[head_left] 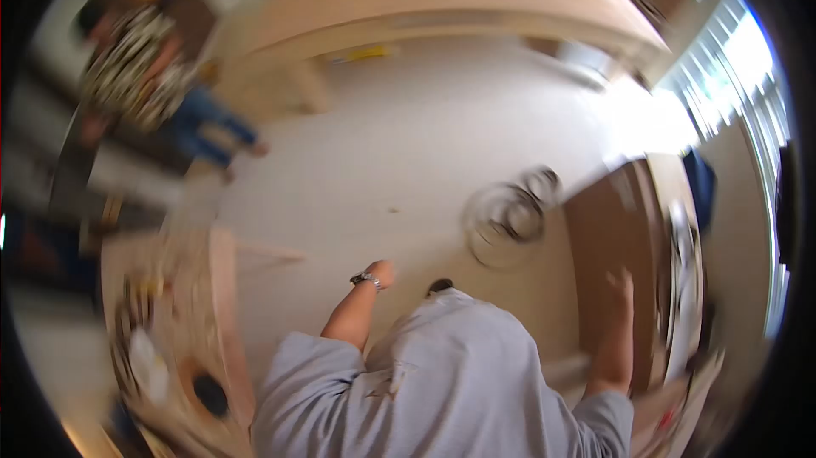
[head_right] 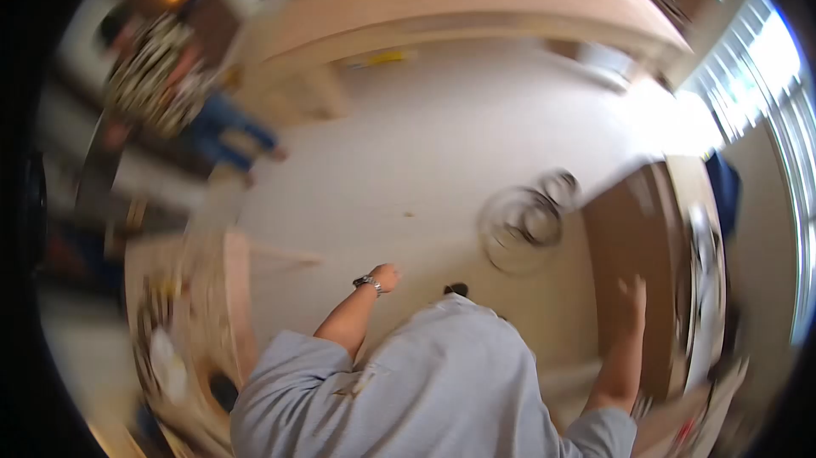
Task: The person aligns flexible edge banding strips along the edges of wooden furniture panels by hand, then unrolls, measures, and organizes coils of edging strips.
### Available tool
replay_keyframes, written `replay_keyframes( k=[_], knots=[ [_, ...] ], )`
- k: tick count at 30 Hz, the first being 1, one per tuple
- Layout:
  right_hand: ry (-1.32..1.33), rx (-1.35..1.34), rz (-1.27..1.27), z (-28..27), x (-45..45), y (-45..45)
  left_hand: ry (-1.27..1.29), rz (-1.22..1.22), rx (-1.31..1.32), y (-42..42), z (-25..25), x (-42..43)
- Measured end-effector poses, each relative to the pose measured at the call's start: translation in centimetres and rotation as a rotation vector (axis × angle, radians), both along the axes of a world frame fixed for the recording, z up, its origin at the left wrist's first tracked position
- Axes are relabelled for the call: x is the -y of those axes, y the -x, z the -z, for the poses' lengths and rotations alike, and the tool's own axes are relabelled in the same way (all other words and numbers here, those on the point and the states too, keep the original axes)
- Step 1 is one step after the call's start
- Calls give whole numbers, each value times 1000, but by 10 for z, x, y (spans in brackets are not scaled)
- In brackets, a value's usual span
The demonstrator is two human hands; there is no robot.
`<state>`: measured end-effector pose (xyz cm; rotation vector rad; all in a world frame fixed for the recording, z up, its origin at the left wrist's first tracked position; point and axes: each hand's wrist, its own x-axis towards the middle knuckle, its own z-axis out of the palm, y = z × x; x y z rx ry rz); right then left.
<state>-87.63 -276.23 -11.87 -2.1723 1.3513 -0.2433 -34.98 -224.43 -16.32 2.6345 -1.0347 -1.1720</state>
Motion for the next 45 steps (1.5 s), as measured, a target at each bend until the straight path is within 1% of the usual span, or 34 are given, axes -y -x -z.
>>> replay_keyframes(
  k=[1,2,3,4,5,6,7,8,9,10,12,13,14,15,17,18,19,21,23,24,25,27,28,31,32,33,34,35,36,37,39,41,43,45],
  knots=[
    [-317,284,160,-5,-17,-44,-61,-245,37,-11,9,-56],
    [-739,662,282,17,-8,-56,-122,-479,54,-7,13,-119],
    [-680,247,231,0,-28,-89,-148,-593,-2,-5,9,-174],
    [-213,-233,-417,50,-2,-88,-159,-737,-20,4,-9,-222],
    [-77,-417,-565,83,0,-105,-169,-864,-37,23,-27,-268],
    [75,-584,-712,113,-1,-124,-114,-943,55,41,-16,-312],
    [-5,-624,-783,116,1,-149,-105,-1100,95,69,-31,-338],
    [-86,-673,-846,117,3,-171,-116,-1083,247,98,-37,-361],
    [-160,-642,-887,99,-9,-206,-293,-740,371,124,-36,-386],
    [-230,-607,-932,65,-36,-252,-460,-392,481,152,-32,-403],
    [-26,-394,-1056,42,-76,-315,-607,-515,378,222,-29,-400],
    [62,-276,-1100,37,-98,-342,-648,-636,147,253,-34,-388],
    [35,-197,-1046,31,-122,-365,-559,-734,152,299,-4,-387],
    [4,-120,-970,24,-143,-382,-510,-883,-3,340,63,-395],
    [-58,-49,-996,39,-173,-409,-492,-646,-256,401,55,-365],
    [-153,-74,-993,45,-189,-415,-454,-579,-348,421,51,-351],
    [-248,-96,-989,51,-206,-418,-434,-479,-363,433,43,-337],
    [-127,-155,-1152,64,-232,-411,-377,-207,-358,439,29,-326],
    [-263,-413,-1181,58,-253,-399,-423,-320,-178,435,6,-314],
    [-171,-479,-1295,64,-256,-394,-440,-379,-85,428,6,-313],
    [-75,-547,-1406,86,-256,-386,-441,-401,-65,421,13,-316],
    [48,-522,-1569,166,-236,-379,-445,-448,-33,408,15,-321],
    [107,-511,-1651,191,-223,-373,-441,-391,-42,397,16,-322],
    [163,-196,-1758,203,-195,-375,-281,-360,-56,362,13,-340],
    [293,-359,-1743,163,-204,-377,-304,-315,-25,345,0,-342],
    [430,-523,-1734,112,-213,-379,-312,-320,9,332,20,-360],
    [463,-479,-1706,105,-208,-378,-321,-339,32,327,35,-375],
    [496,-437,-1686,95,-199,-378,-322,-412,10,312,37,-388],
    [363,-525,-1402,95,-189,-381,-274,-539,43,302,55,-409],
    [237,-600,-1108,100,-178,-383,-190,-545,120,289,48,-423],
    [684,-395,-1531,82,-146,-370,-245,-522,240,260,24,-444],
    [503,-591,-1205,55,-128,-350,-273,-562,218,238,15,-470],
    [309,-609,-989,39,-110,-335,-248,-583,233,225,19,-492],
    [74,-650,-681,13,-109,-334,-260,-686,270,226,27,-503]
  ],
)
